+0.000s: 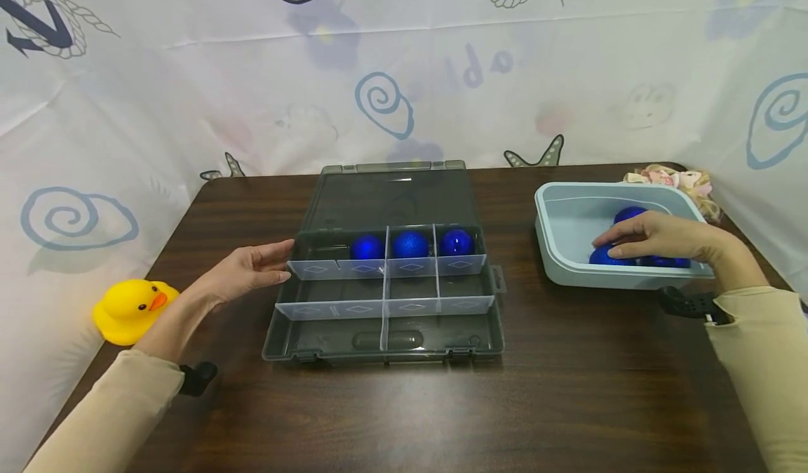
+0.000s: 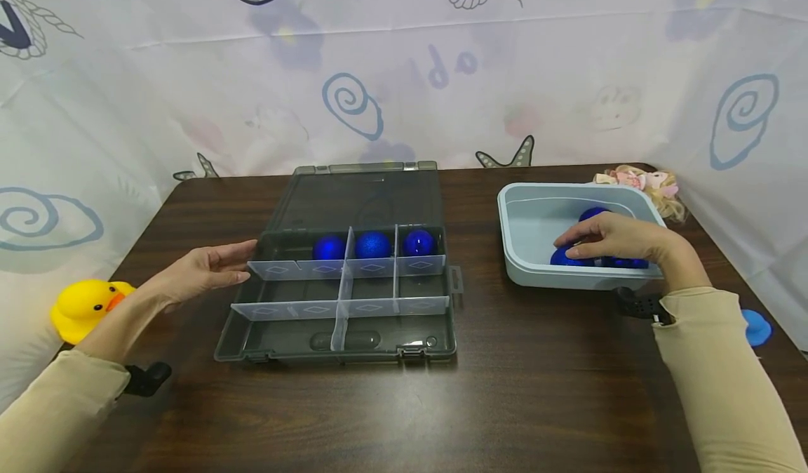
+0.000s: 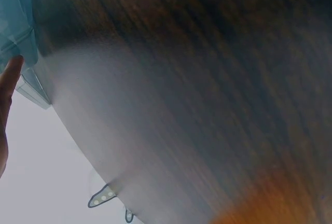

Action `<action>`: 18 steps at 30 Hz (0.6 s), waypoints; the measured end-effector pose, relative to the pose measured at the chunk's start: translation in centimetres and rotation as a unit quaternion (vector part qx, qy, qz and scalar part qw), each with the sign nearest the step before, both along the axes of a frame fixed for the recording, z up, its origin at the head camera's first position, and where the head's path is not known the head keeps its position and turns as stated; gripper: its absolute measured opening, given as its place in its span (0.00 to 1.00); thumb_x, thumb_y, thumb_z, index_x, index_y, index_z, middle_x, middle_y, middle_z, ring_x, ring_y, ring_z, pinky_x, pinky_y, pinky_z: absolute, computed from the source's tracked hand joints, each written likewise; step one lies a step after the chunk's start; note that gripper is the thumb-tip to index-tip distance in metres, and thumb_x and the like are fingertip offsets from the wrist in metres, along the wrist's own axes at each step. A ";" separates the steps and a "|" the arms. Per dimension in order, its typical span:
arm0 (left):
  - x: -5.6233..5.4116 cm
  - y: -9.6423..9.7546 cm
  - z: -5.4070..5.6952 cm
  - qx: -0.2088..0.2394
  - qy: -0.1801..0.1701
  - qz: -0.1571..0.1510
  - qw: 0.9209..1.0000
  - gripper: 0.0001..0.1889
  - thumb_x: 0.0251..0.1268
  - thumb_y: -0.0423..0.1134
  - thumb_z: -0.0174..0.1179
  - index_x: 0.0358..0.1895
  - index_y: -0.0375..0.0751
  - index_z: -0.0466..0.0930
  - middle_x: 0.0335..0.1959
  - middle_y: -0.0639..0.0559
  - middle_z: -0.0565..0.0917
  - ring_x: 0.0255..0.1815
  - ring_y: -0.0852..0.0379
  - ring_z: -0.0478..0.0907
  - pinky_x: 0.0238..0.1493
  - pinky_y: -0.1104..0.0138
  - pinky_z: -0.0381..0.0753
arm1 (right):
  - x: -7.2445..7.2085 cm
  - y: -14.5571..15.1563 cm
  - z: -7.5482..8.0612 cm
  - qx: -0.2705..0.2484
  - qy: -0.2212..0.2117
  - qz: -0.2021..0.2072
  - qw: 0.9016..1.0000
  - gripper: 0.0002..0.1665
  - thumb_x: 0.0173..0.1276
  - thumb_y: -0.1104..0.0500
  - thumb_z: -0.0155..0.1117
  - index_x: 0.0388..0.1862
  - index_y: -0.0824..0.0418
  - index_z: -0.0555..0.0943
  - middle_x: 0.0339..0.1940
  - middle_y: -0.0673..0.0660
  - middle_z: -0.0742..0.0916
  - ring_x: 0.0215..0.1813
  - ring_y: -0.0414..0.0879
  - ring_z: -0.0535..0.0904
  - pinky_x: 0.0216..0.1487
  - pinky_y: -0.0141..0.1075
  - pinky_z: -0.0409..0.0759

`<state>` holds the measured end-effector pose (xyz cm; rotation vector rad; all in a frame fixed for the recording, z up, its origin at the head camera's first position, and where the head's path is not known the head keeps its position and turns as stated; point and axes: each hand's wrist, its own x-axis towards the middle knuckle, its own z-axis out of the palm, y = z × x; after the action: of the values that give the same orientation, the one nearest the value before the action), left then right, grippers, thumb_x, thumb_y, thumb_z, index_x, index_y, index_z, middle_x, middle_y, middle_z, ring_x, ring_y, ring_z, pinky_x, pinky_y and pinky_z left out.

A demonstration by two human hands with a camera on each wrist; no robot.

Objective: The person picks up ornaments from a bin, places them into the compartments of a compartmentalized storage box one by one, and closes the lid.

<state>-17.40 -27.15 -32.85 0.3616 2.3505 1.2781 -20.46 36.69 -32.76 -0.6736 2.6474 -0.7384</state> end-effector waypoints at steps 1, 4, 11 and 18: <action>0.0 0.0 0.0 0.000 -0.001 0.002 1.000 0.38 0.65 0.36 0.58 0.72 0.28 0.48 0.73 0.32 0.51 0.70 0.34 0.56 0.61 0.55 0.64 | 0.0 -0.1 0.0 -0.004 0.000 0.000 1.000 0.17 0.64 0.57 0.64 0.53 0.56 0.82 0.47 0.50 0.86 0.46 0.32 0.74 0.45 0.27 0.75; 0.0 0.1 0.0 0.001 -0.003 0.002 1.000 0.38 0.65 0.36 0.58 0.72 0.28 0.48 0.73 0.32 0.51 0.70 0.34 0.56 0.61 0.55 0.64 | 0.1 -0.4 0.0 -0.014 -0.002 -0.011 1.000 0.18 0.66 0.57 0.62 0.54 0.57 0.81 0.49 0.53 0.85 0.46 0.29 0.74 0.45 0.26 0.75; 0.0 0.1 0.1 0.004 -0.001 0.000 1.000 0.38 0.65 0.35 0.58 0.72 0.28 0.48 0.73 0.32 0.51 0.70 0.34 0.56 0.61 0.55 0.64 | 0.3 -1.0 0.9 -0.087 0.009 -0.106 0.991 0.22 0.70 0.56 0.57 0.60 0.64 0.75 0.50 0.49 0.84 0.46 0.24 0.76 0.43 0.21 0.76; -0.1 0.0 0.0 -0.001 -0.001 -0.001 1.000 0.37 0.65 0.34 0.58 0.72 0.28 0.47 0.73 0.31 0.51 0.70 0.33 0.56 0.61 0.54 0.64 | 0.7 -2.8 2.5 -0.174 0.018 -0.192 0.966 0.28 0.71 0.52 0.55 0.65 0.64 0.69 0.47 0.35 0.75 0.43 0.22 0.75 0.41 0.19 0.78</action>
<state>-17.45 -27.16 -32.86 0.3615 2.3498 1.2756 -19.80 33.92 -30.29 -0.2478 2.7382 -1.3324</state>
